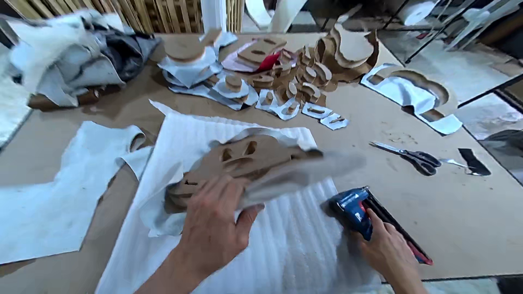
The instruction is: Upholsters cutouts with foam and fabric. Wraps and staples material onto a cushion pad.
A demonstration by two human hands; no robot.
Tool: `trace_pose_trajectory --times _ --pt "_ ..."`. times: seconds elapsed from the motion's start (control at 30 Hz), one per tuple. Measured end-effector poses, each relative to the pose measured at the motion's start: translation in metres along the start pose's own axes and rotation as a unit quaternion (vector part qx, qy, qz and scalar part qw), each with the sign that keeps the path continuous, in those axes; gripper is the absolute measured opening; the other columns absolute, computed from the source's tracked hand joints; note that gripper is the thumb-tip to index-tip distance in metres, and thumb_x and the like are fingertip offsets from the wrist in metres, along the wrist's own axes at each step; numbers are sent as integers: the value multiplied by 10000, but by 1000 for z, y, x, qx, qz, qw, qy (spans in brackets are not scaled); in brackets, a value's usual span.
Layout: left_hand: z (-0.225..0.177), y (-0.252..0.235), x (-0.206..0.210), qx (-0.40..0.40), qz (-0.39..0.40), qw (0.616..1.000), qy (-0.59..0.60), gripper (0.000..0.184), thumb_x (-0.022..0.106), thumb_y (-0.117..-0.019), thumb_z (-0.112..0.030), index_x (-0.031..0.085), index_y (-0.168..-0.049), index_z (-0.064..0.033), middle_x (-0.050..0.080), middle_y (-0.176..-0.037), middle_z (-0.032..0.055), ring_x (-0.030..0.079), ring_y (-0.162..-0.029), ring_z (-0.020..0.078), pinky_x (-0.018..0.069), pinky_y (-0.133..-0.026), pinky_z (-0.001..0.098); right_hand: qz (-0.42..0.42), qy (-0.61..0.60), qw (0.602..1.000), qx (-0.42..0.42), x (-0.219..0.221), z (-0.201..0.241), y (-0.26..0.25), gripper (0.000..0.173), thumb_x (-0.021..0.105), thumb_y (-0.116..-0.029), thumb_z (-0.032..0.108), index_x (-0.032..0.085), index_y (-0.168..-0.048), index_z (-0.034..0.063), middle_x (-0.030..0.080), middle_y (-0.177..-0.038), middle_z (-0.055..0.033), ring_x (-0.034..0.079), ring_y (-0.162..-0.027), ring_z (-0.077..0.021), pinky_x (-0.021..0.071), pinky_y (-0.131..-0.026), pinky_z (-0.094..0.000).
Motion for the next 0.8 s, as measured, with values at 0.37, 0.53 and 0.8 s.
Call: trace_pose_trajectory --times 0.37,0.53,0.8 --pt "66 46 15 -364 -274 630 629 388 328 -1084 -316 569 -1317 -120 709 -1127 63 704 -1056 171 600 -914 432 197 -695 692 13 15 232 45 822 583 -940 543 322 -1564 78 599 -1393 -120 639 -1218 -251 581 -950 -459" --pt "62 101 79 -427 -360 520 646 462 291 -1060 -456 555 -1290 -155 705 -1087 85 713 -1009 225 601 -845 518 154 -668 724 79 39 234 24 640 669 -944 93 405 -1527 105 588 -1402 -119 640 -1167 -232 571 -910 -425" --pt "4 174 150 -642 -170 394 635 496 362 -1099 -408 491 -1399 -34 645 -1268 180 649 -1167 298 536 -997 491 113 -380 906 -150 11 216 -36 479 749 -870 42 642 -1330 119 637 -1306 -104 678 -1084 -237 596 -869 -480"
Point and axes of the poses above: each hand's wrist, its own y-axis away from the middle knuckle, its own x-axis out of the palm, z = x × y, the point moved 8 cm from there along -y, towards the middle knuckle
